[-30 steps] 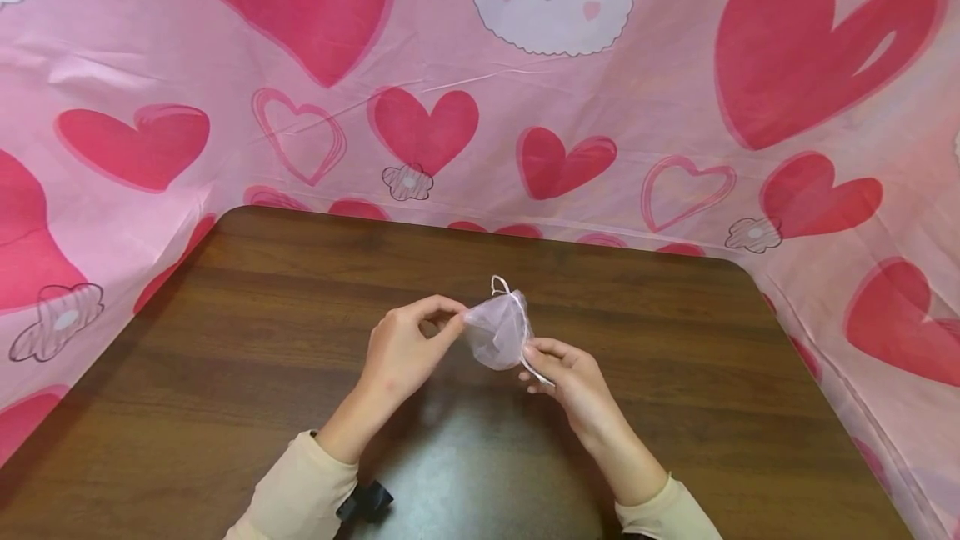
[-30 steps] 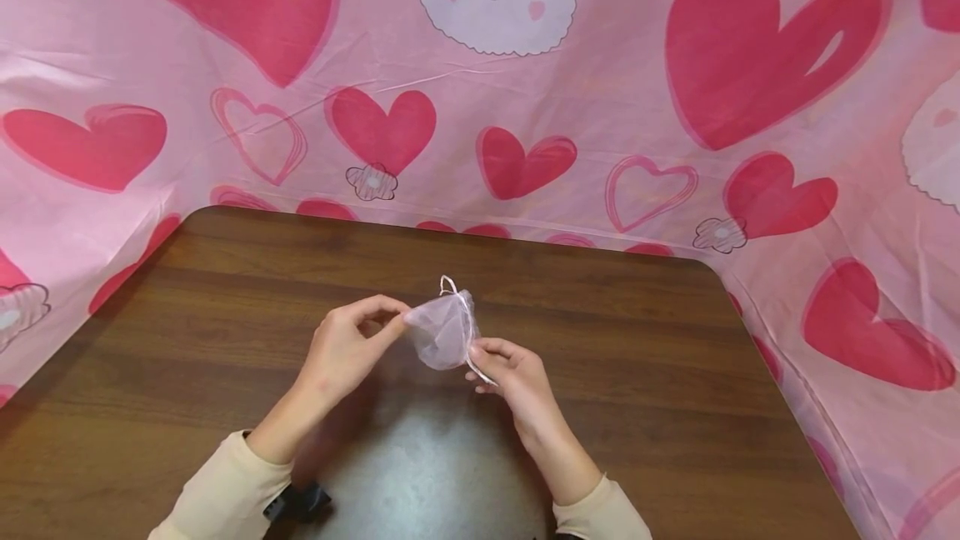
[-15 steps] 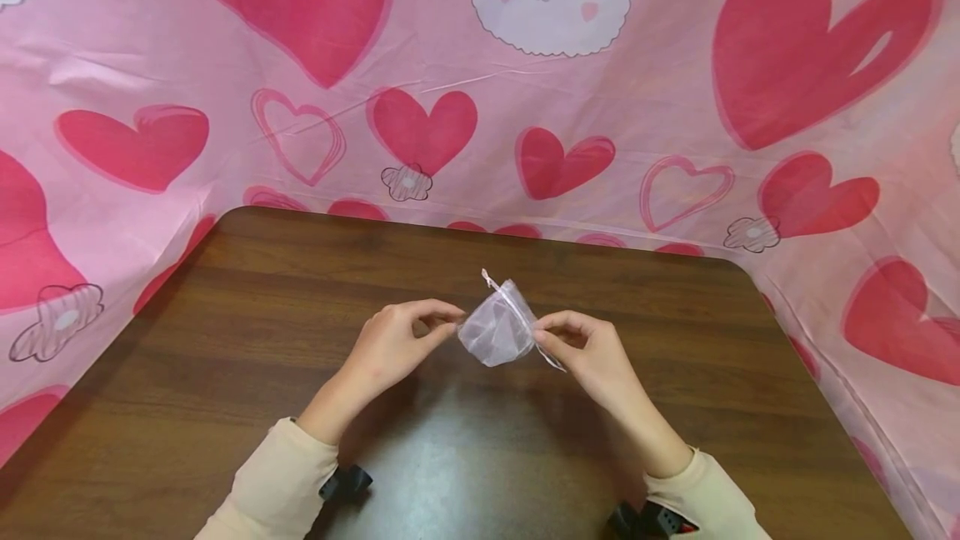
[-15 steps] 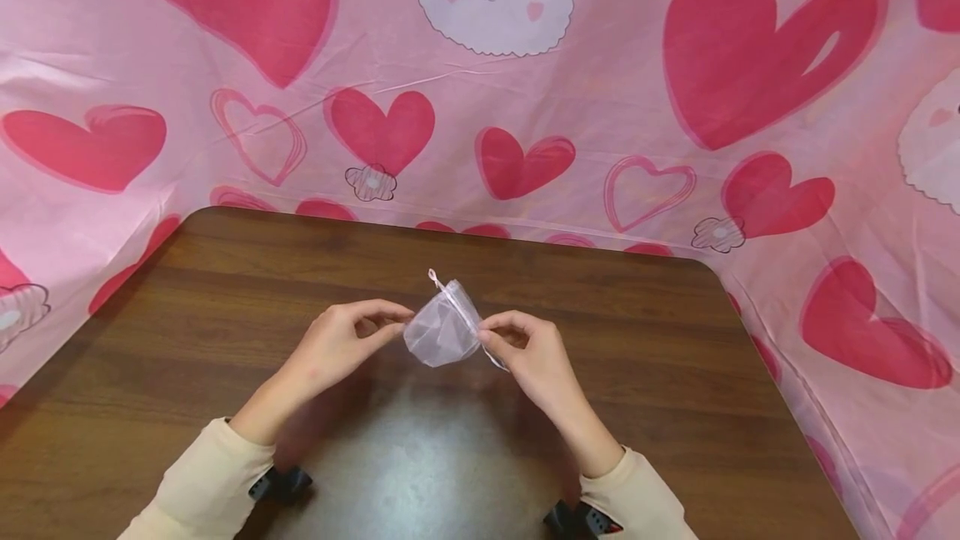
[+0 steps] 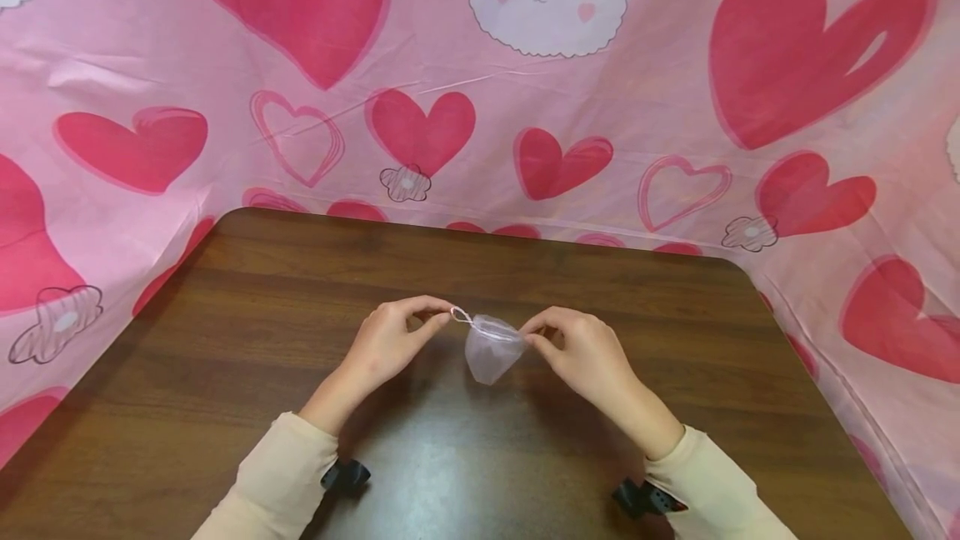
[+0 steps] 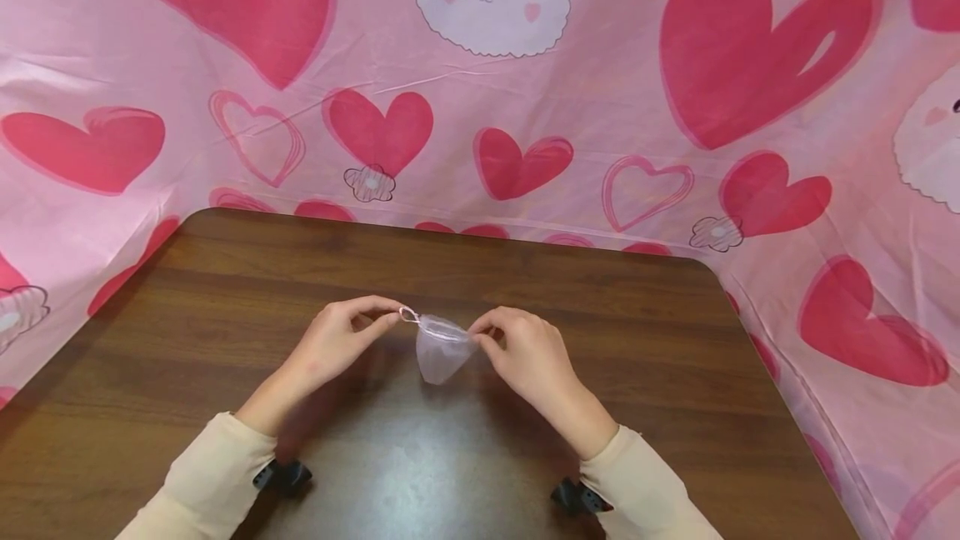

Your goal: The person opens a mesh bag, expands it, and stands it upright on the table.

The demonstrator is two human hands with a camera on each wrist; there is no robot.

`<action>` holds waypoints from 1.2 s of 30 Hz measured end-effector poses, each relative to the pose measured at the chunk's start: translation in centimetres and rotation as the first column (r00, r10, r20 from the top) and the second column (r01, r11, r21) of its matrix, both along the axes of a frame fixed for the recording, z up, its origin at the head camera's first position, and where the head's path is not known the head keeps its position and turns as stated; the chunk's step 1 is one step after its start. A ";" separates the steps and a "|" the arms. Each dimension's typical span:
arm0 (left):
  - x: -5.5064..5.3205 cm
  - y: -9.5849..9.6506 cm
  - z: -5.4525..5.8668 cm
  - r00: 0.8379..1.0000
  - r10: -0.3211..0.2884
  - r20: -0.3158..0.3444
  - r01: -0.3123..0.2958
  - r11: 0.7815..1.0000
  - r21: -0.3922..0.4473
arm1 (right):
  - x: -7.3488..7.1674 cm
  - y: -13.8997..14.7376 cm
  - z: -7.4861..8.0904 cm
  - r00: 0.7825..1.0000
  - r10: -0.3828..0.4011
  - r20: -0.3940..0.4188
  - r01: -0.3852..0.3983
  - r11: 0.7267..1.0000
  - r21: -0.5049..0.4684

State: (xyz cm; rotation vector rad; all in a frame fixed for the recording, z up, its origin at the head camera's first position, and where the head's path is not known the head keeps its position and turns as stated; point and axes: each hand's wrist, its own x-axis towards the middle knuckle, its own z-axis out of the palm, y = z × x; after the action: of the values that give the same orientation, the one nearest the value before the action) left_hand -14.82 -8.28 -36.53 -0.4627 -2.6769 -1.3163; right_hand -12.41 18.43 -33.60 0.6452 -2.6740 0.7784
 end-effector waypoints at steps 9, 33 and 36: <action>-0.3 0.3 -0.3 0.999 -0.003 0.048 0.003 1.000 0.011 | -0.4 -0.7 -1.5 1.000 0.002 -0.006 -0.002 0.999 0.049; -0.7 2.2 -0.2 0.999 -0.052 0.015 0.054 0.985 -0.164 | -1.2 -2.1 -3.2 0.999 -0.001 0.040 -0.003 0.995 0.101; -0.7 2.2 -0.2 0.998 -0.056 0.016 0.058 0.982 -0.181 | -1.4 -2.0 -3.2 0.998 0.012 0.061 -0.018 0.994 0.104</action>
State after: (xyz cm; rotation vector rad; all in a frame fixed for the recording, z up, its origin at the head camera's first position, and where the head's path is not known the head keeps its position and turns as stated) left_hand -15.54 -6.10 -36.71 -0.5577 -2.8264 -1.0948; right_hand -13.78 16.42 -36.78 0.6784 -2.7826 0.6759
